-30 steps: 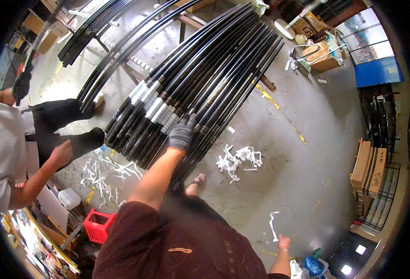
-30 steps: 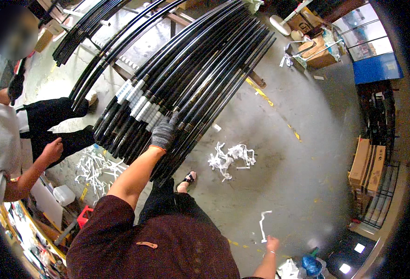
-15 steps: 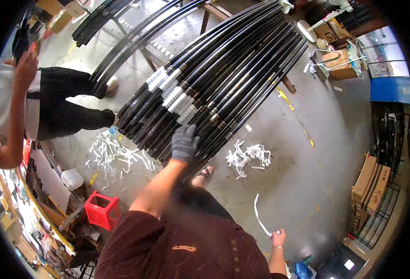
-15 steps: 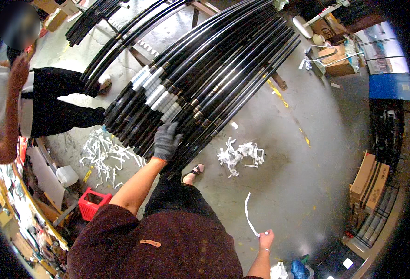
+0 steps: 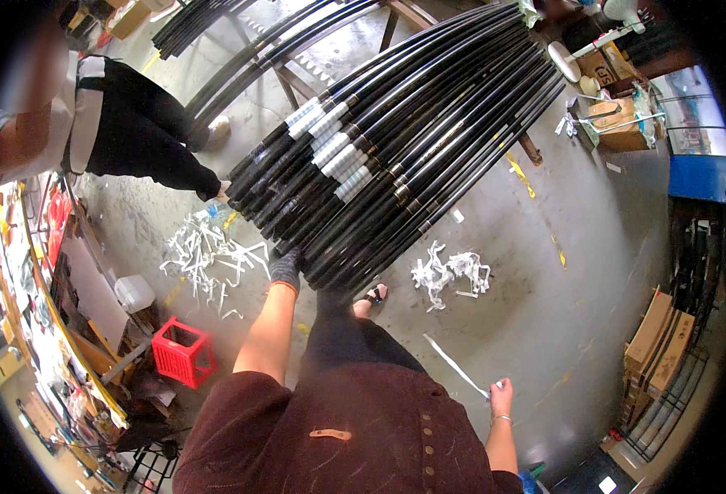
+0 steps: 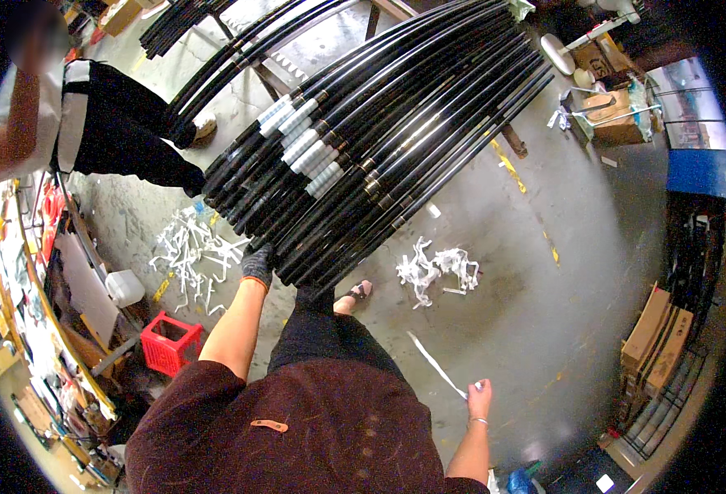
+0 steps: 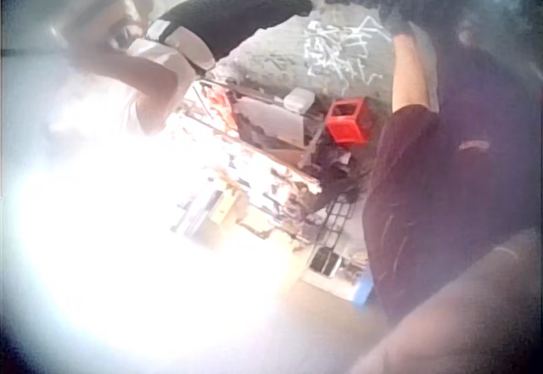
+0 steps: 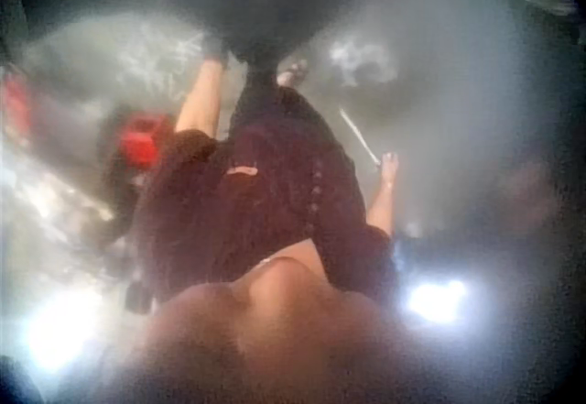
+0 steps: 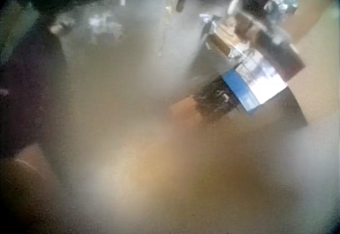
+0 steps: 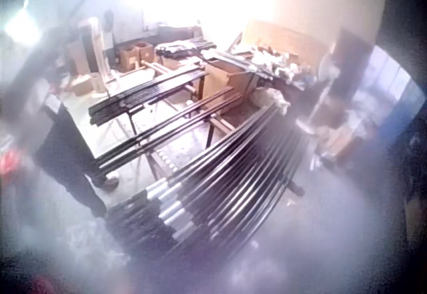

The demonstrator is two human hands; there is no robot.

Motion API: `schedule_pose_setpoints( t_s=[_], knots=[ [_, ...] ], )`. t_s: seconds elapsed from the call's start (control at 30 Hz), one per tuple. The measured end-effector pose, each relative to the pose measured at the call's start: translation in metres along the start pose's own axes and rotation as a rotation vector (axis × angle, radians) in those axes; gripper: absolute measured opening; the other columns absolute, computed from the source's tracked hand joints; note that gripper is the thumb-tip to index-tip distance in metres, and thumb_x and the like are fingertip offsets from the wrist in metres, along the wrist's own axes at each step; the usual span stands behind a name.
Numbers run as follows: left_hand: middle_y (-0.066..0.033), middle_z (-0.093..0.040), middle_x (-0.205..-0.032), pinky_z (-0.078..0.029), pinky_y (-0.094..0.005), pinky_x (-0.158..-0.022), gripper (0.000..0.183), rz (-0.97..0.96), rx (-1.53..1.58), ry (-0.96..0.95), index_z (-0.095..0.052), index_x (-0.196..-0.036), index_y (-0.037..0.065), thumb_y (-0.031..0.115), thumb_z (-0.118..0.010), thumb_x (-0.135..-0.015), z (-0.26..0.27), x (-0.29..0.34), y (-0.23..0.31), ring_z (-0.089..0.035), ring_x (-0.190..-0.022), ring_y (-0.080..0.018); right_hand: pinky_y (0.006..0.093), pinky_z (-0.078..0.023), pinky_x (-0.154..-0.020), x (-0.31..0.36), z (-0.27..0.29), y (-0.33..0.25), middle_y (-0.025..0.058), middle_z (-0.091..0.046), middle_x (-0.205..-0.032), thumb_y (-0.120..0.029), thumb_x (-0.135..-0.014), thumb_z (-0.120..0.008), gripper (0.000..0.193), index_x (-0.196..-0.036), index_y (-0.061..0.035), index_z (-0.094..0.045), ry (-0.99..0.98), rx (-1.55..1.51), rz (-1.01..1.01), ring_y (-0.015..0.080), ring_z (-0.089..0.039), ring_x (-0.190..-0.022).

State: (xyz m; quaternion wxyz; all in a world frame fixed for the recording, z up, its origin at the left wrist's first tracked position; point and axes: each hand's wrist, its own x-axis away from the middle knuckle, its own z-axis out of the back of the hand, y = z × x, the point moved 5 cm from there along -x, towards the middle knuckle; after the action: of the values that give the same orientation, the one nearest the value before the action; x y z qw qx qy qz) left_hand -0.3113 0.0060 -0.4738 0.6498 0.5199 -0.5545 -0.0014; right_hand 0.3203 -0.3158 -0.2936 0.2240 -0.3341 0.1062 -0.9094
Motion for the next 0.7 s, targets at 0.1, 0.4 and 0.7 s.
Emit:
schedule_pose_setpoints(
  t_s=[0.1, 0.4, 0.7],
  knots=[
    [-0.0105, -0.063, -0.102, -0.049, -0.0353, -0.070, 0.062, -0.145, -0.148, 0.215, -0.048, -0.125, 0.005, 0.001, -0.079, -0.071, 0.014, -0.003, -0.006, -0.059, -0.084, -0.0214, 0.0289, -0.037, -0.044, 0.005, 0.003, -0.015, 0.0025, -0.049, -0.063, -0.017, -0.085, -0.063, 0.024, -0.074, -0.0054, -0.046, -0.018, -0.046, -0.027, 0.0134, -0.045, -0.052],
    [-0.0064, -0.061, -0.075, -0.043, -0.0279, -0.046, 0.031, -0.150, -0.355, -0.023, -0.052, -0.098, 0.006, 0.016, -0.075, -0.080, -0.018, 0.070, 0.076, -0.054, -0.055, -0.0143, 0.0310, -0.038, -0.048, -0.003, -0.029, 0.010, 0.0025, -0.049, -0.055, -0.024, -0.086, -0.064, 0.030, -0.068, -0.0035, -0.051, -0.117, -0.074, -0.105, 0.0111, -0.045, -0.054],
    [0.0038, -0.054, -0.069, -0.034, -0.0216, -0.048, 0.022, -0.008, -0.826, -0.836, -0.062, -0.098, 0.011, 0.030, -0.066, -0.088, -0.104, 0.112, 0.137, -0.045, -0.055, -0.0060, 0.0296, -0.039, -0.055, -0.017, -0.037, 0.015, 0.0002, -0.046, -0.068, -0.007, -0.078, -0.064, 0.016, -0.078, -0.0034, -0.048, 0.031, -0.143, 0.116, 0.0113, -0.043, -0.062]
  ],
)
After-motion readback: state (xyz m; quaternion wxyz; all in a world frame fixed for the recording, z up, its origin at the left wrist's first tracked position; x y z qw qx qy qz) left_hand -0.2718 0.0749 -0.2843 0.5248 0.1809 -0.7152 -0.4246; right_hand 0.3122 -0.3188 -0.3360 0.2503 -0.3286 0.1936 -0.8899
